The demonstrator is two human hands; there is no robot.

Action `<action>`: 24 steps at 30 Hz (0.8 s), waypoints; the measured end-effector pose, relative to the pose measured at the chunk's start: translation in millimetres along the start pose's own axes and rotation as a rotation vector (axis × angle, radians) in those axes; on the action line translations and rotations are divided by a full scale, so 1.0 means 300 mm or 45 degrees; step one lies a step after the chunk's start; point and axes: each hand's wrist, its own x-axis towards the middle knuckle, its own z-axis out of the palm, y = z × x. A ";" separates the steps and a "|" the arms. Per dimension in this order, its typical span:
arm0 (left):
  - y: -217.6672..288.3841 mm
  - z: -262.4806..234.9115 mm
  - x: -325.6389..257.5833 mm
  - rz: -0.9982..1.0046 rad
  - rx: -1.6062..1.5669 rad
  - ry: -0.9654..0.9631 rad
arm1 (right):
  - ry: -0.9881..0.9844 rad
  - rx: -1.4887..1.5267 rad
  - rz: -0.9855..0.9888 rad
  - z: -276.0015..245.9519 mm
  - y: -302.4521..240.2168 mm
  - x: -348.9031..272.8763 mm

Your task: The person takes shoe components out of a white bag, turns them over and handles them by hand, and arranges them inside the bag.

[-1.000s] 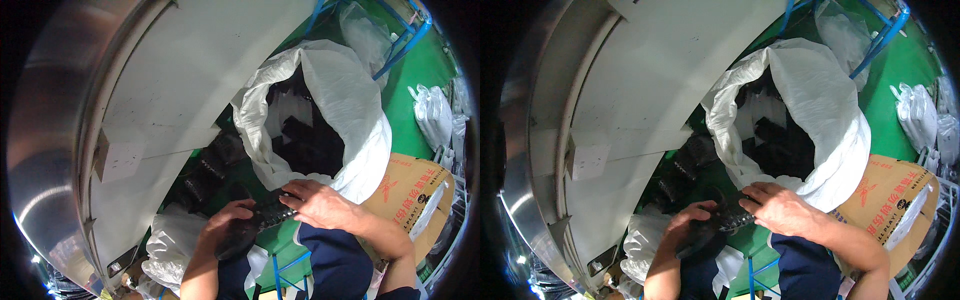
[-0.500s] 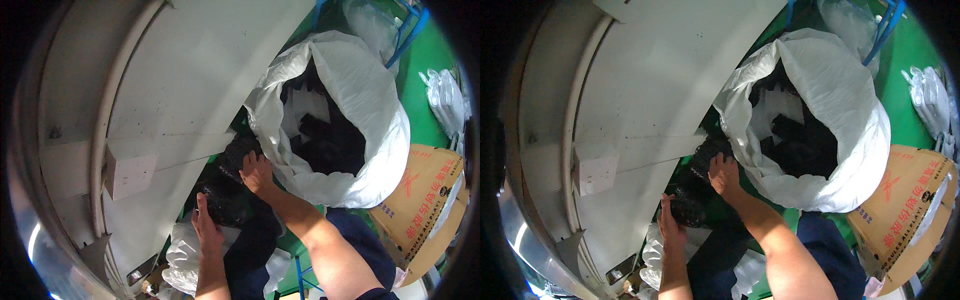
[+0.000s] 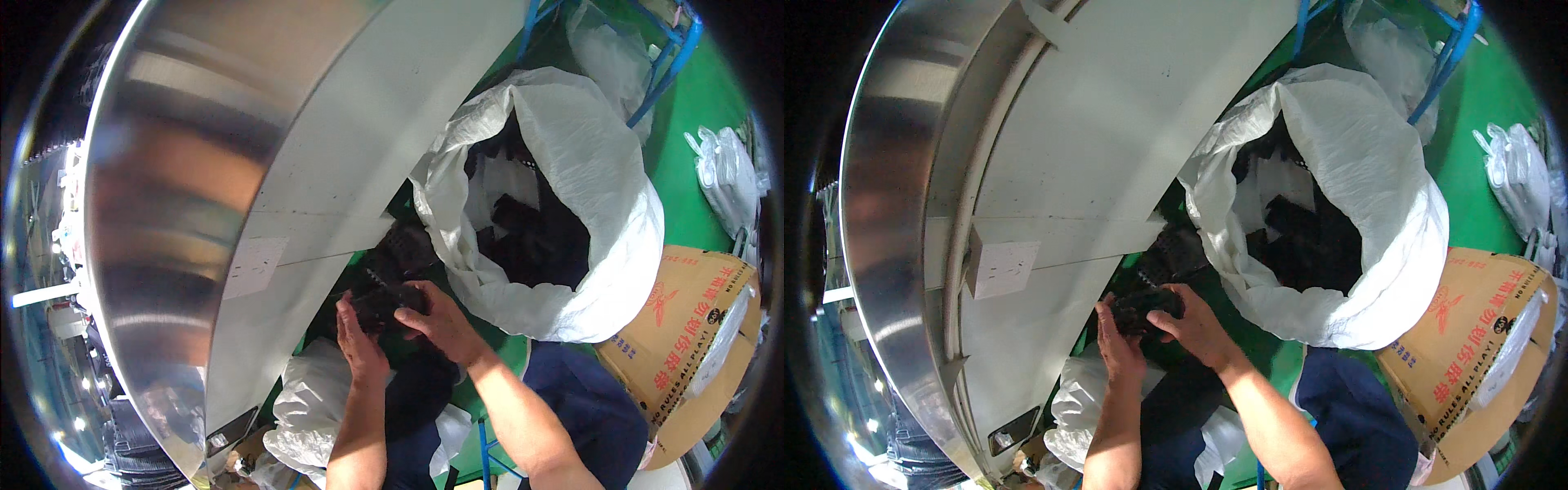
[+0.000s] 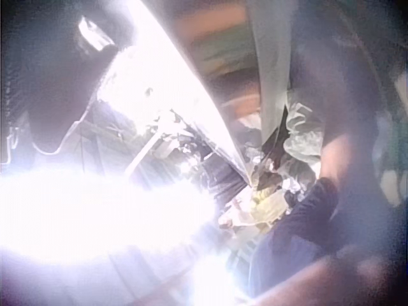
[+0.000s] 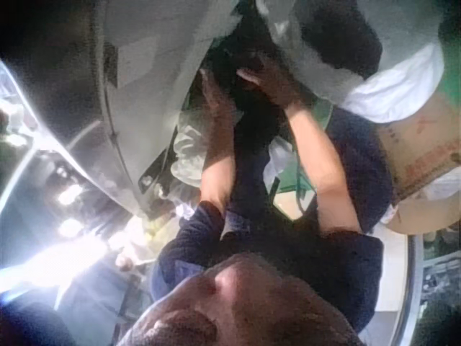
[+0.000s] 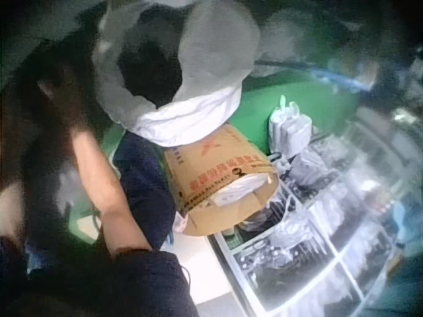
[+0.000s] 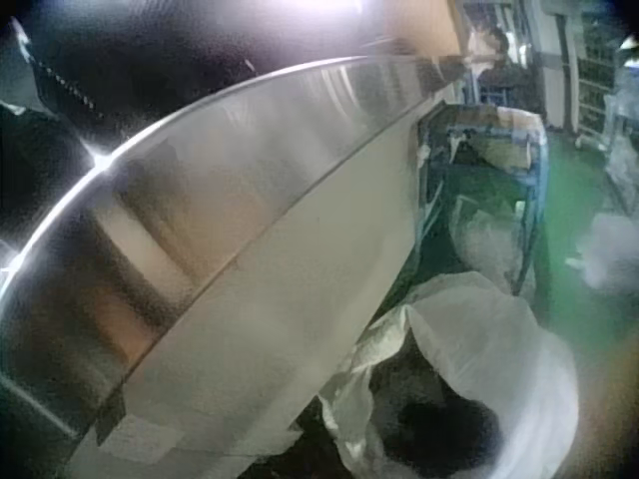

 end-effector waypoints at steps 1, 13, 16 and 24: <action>0.002 0.004 -0.011 -0.059 0.013 -0.098 | 0.003 -0.004 0.002 -0.014 -0.002 -0.004; -0.171 0.023 -0.095 -0.484 0.533 -0.850 | 0.074 -0.509 0.021 -0.265 0.051 0.085; -0.261 -0.011 -0.003 -0.610 0.428 -0.586 | 0.375 -0.797 -0.140 -0.309 0.025 0.140; -0.175 0.202 0.361 -0.418 1.157 -0.123 | 0.571 -1.298 -0.233 -0.766 -0.070 0.203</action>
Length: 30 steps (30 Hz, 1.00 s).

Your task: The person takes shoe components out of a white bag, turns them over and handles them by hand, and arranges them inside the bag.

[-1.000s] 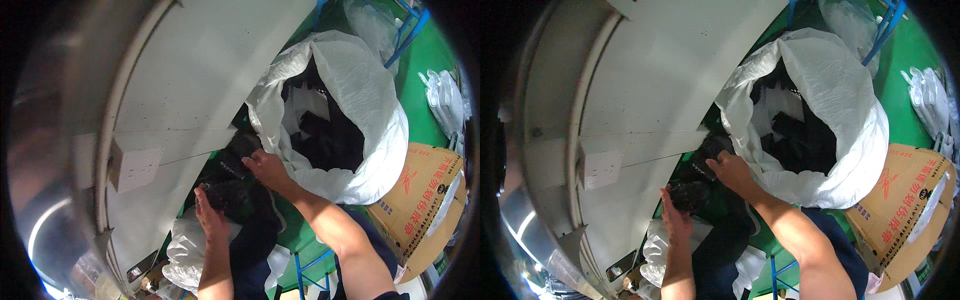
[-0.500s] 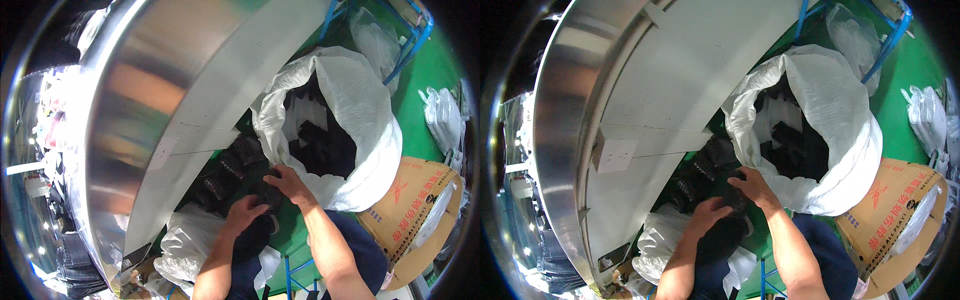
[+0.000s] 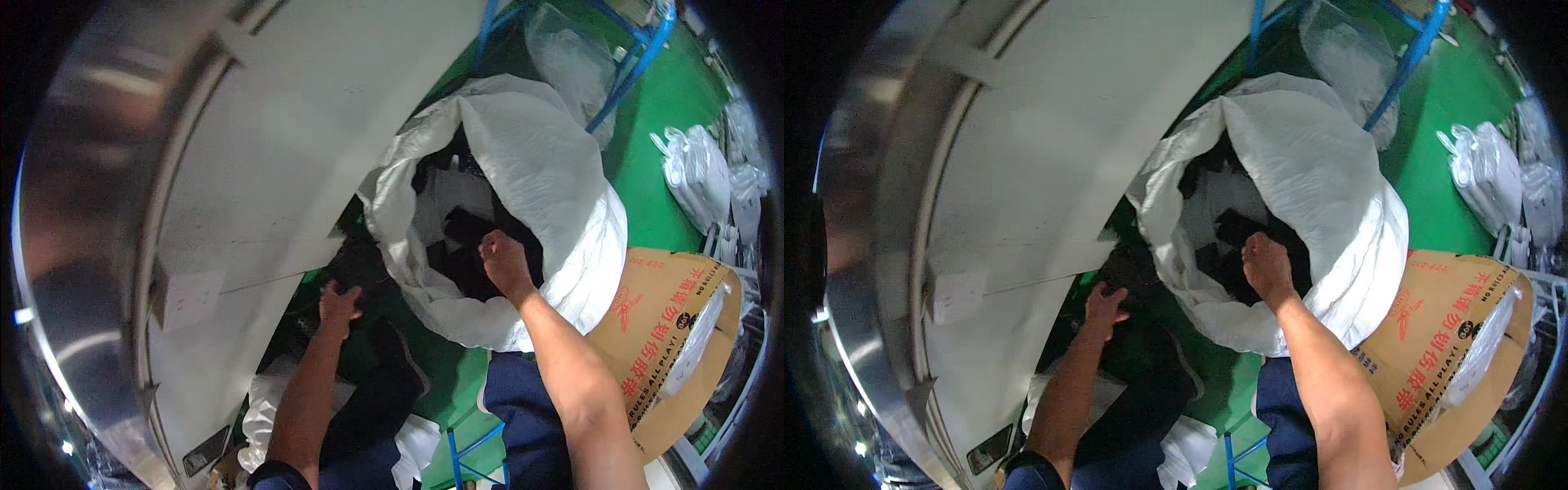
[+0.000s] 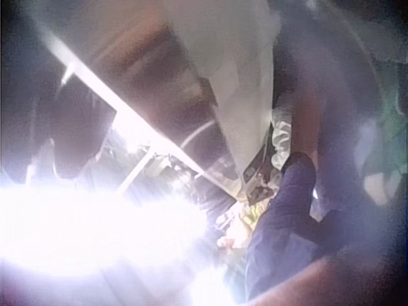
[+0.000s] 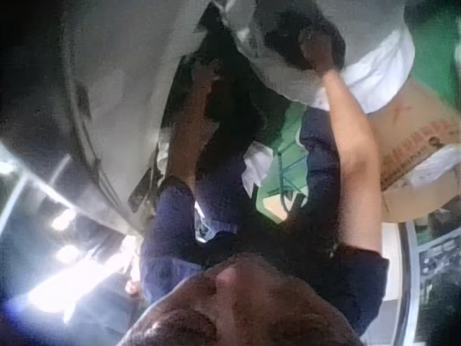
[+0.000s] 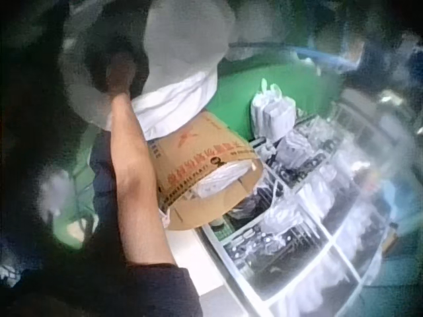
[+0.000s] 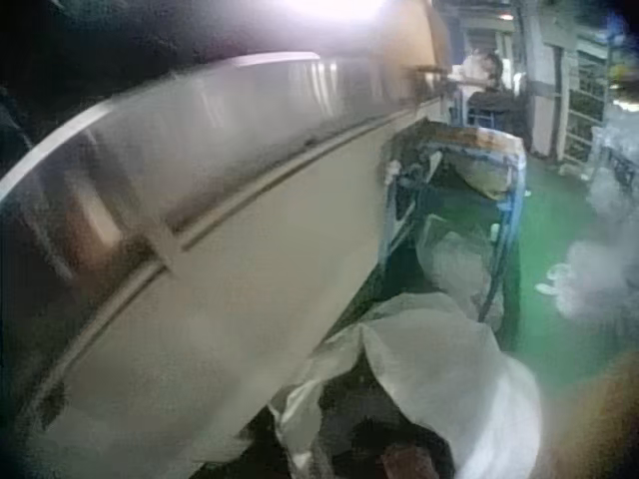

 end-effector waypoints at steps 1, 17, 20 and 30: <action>0.006 0.002 0.056 0.002 0.013 -0.011 | 0.192 -0.224 -0.067 -0.029 -0.008 -0.001; -0.077 -0.143 -0.215 0.443 0.224 -0.438 | 0.130 -0.638 -0.313 0.219 0.512 0.430; -0.053 -0.148 -0.307 0.220 0.136 -0.563 | 0.400 -0.737 -0.620 0.213 0.313 0.386; -0.013 -0.076 -0.388 -0.142 -0.743 -1.354 | 0.021 -0.337 -1.724 -0.071 -0.371 -0.177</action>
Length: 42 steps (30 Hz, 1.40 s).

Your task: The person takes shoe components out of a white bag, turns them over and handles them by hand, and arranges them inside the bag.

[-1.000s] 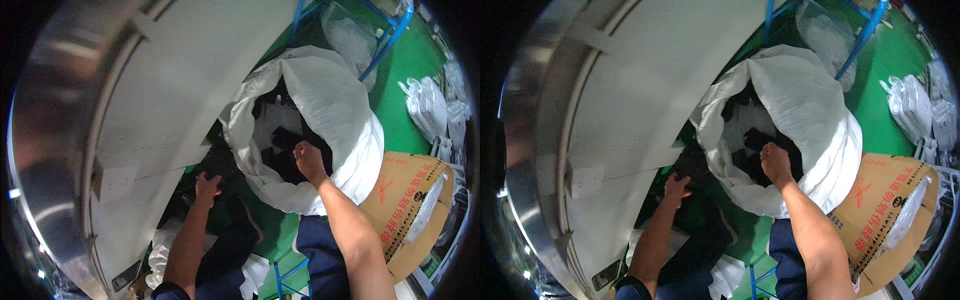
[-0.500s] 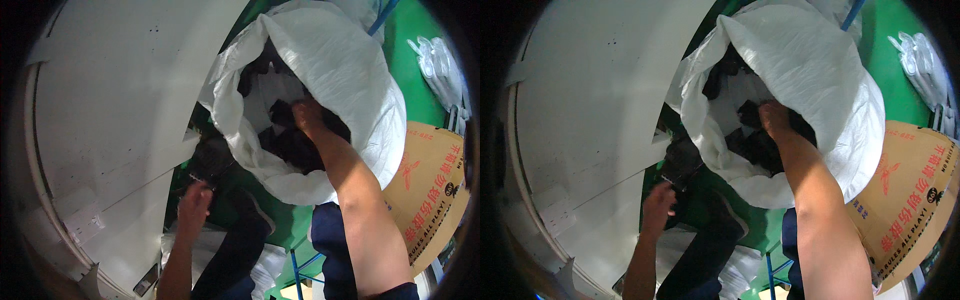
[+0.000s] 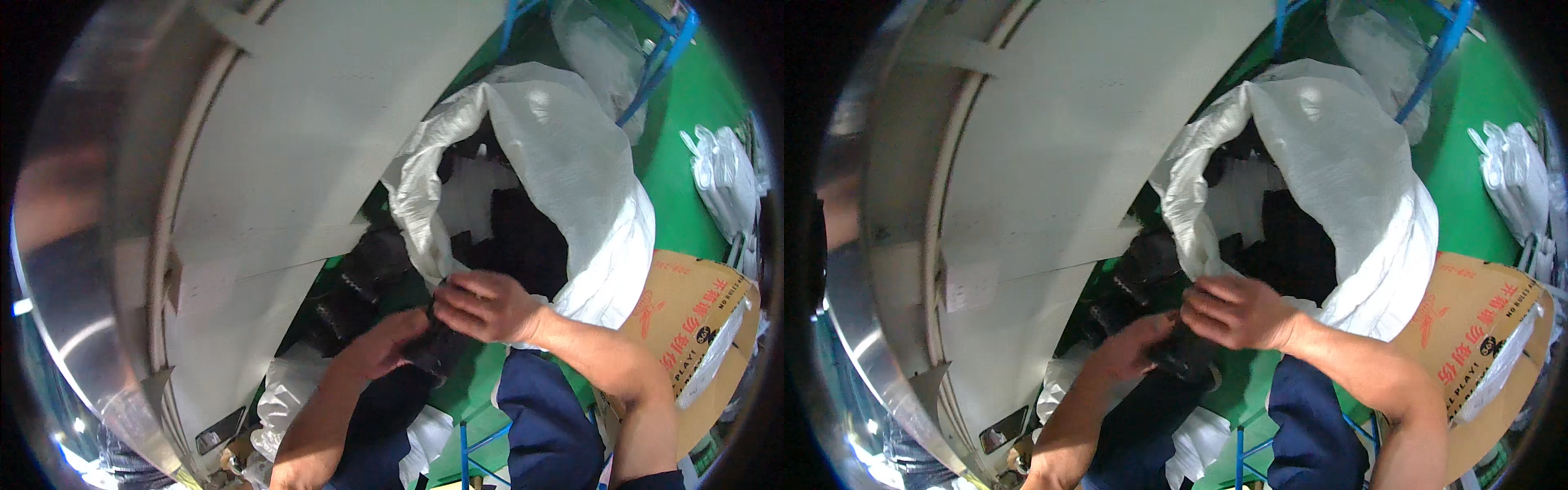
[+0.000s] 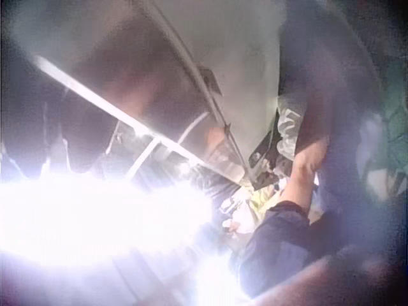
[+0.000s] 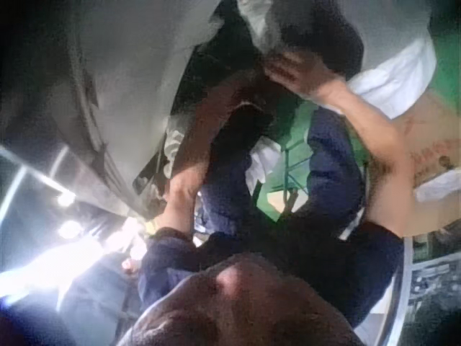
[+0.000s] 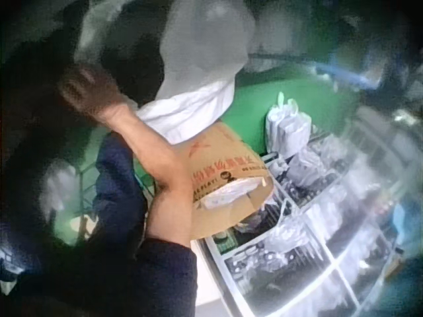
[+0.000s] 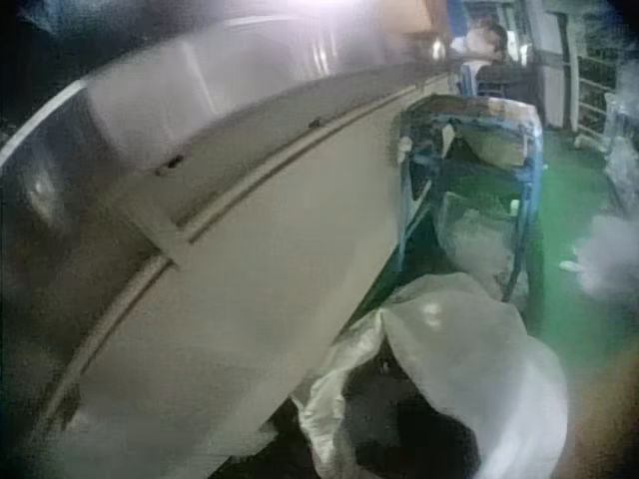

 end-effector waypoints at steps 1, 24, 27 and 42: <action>-0.018 0.020 -0.027 0.012 -0.001 0.010 | 0.053 0.064 -0.046 0.005 -0.038 0.009; -0.019 -0.726 0.099 0.774 0.445 0.979 | -0.926 1.050 1.244 0.278 -0.296 -0.257; 0.100 -0.404 -0.029 0.489 -0.042 0.992 | -0.751 0.856 1.211 0.286 -0.284 -0.318; -0.164 -0.717 -0.206 0.577 -0.074 0.929 | -0.657 1.190 1.483 0.316 -0.302 -0.362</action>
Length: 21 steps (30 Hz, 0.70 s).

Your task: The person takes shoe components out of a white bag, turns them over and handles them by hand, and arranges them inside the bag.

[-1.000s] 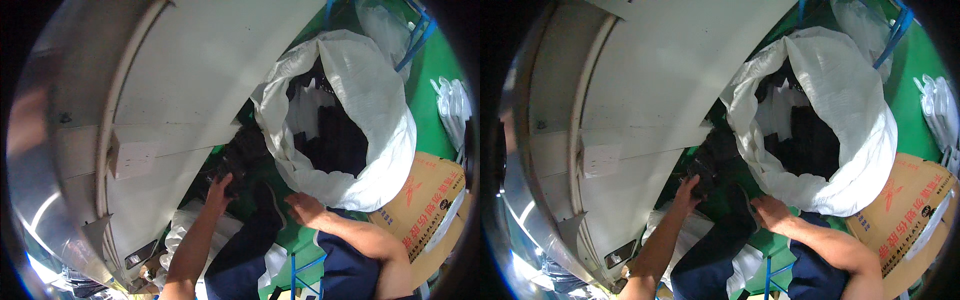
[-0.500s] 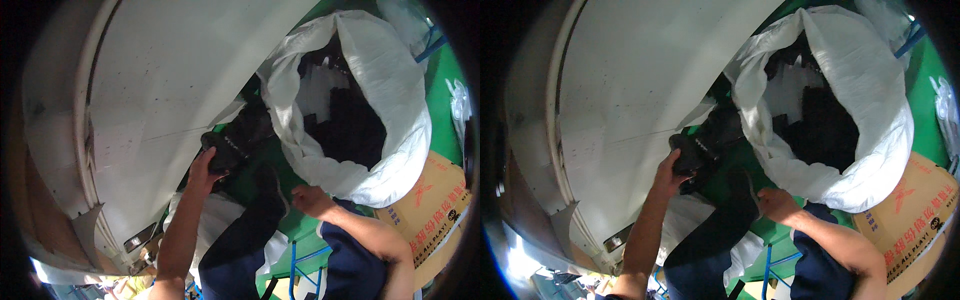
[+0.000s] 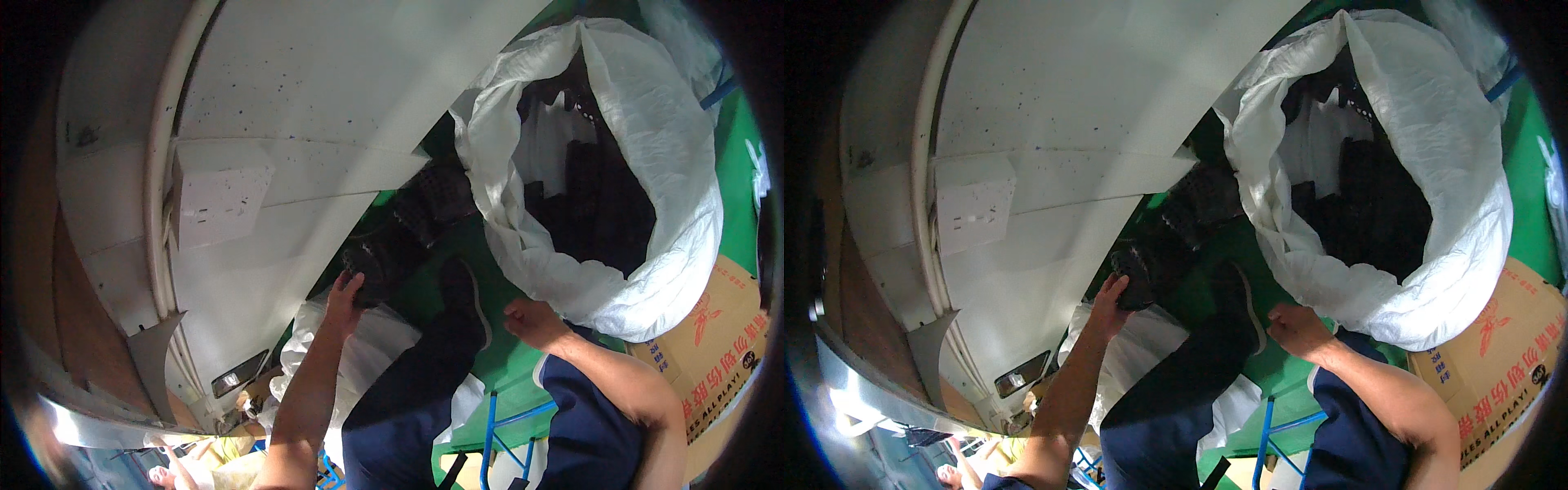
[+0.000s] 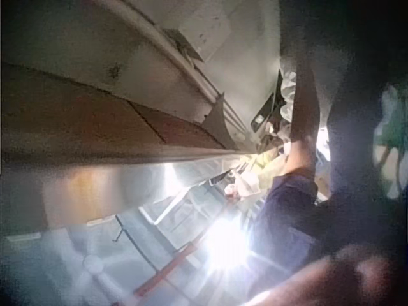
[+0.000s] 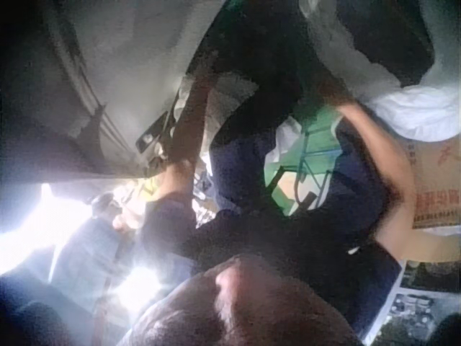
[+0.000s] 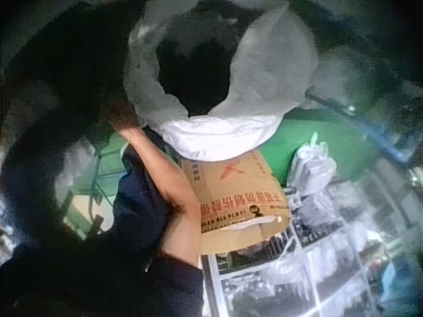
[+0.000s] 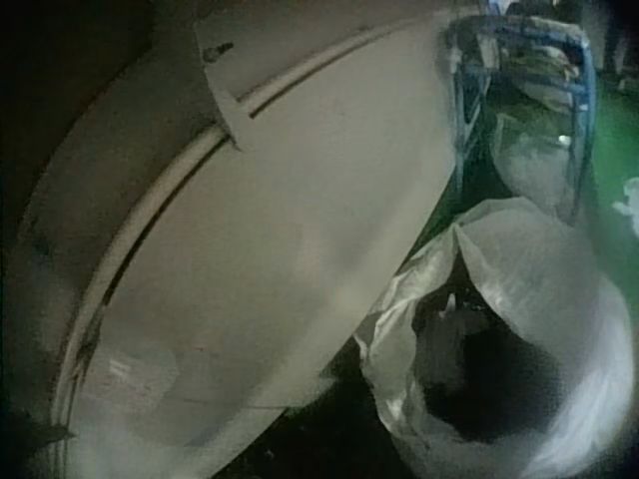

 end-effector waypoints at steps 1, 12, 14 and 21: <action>-0.011 -0.002 0.018 0.036 -0.003 -0.049 | 0.001 -0.003 -0.002 0.003 0.002 0.002; 0.001 0.071 0.046 0.035 0.001 0.103 | -0.070 0.043 0.079 0.007 0.002 0.013; 0.006 0.071 0.039 0.258 0.069 0.141 | -0.053 -0.009 0.037 0.007 0.003 0.017; 0.128 0.230 -0.079 0.321 -0.013 -0.003 | 0.002 0.055 -0.023 0.019 0.037 0.006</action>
